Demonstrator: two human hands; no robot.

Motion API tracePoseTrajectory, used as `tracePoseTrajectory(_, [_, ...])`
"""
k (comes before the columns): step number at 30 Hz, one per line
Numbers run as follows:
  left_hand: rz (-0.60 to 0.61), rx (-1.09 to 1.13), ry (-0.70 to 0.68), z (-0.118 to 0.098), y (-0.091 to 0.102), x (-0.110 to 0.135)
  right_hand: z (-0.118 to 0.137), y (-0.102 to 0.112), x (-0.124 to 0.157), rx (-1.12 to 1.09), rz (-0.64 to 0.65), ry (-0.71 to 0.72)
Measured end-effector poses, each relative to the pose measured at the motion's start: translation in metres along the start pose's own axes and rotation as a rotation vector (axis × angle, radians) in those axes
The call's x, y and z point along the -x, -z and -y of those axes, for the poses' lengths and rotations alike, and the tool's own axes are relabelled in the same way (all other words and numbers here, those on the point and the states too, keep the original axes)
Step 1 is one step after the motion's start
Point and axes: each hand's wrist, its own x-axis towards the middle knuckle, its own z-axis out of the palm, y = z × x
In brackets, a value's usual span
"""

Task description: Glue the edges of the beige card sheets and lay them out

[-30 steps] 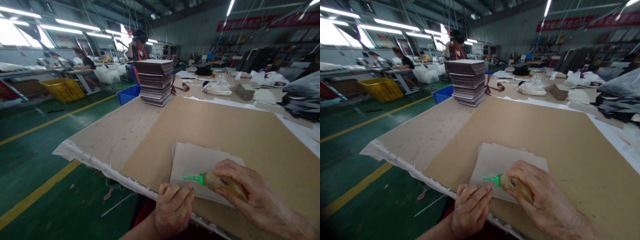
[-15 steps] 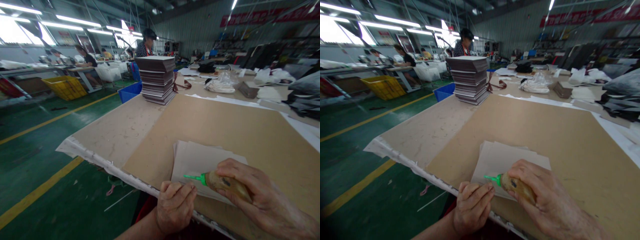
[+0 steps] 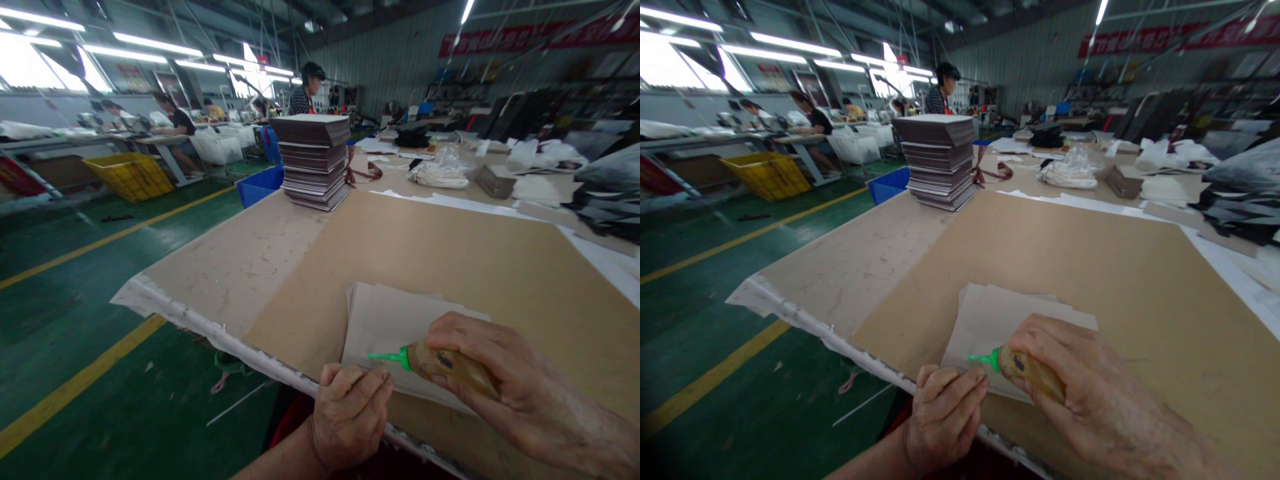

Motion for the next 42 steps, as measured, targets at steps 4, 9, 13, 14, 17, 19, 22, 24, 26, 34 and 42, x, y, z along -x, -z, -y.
tracePoseTrajectory(4, [-0.003,-0.022,0.002,0.001,-0.003,0.004,-0.002,-0.001,-0.003,0.061,-0.038,0.018])
tracePoseTrajectory(9, [-0.011,0.006,0.014,0.001,-0.004,0.004,-0.004,-0.001,-0.007,0.106,-0.051,0.048])
tracePoseTrajectory(13, [-0.034,0.039,0.012,0.000,-0.003,0.002,-0.003,0.000,-0.009,0.113,-0.033,0.043])
tracePoseTrajectory(14, [-0.033,0.039,0.018,0.000,-0.003,0.002,-0.004,0.000,-0.010,0.125,-0.045,0.047])
tracePoseTrajectory(17, [-0.031,0.036,0.028,0.000,-0.004,0.003,-0.014,0.000,-0.012,0.167,-0.087,0.020])
tracePoseTrajectory(19, [-0.033,0.035,0.025,0.000,-0.004,0.004,-0.022,-0.001,-0.015,0.189,-0.104,-0.020])
tracePoseTrajectory(22, [-0.031,0.037,0.024,0.001,-0.005,0.004,-0.032,-0.001,-0.019,0.219,-0.132,-0.043])
tracePoseTrajectory(24, [-0.031,0.039,0.021,0.001,-0.004,0.003,-0.035,-0.001,-0.021,0.222,-0.147,-0.047])
tracePoseTrajectory(26, [-0.029,0.039,0.023,0.001,-0.004,0.003,-0.033,0.000,-0.022,0.190,-0.136,-0.052])
tracePoseTrajectory(34, [-0.022,0.044,0.041,0.000,-0.004,0.002,-0.028,0.001,-0.021,0.177,-0.102,-0.077])
tracePoseTrajectory(42, [-0.040,0.060,0.039,0.001,-0.006,0.005,-0.057,0.004,-0.039,0.318,-0.189,-0.120])
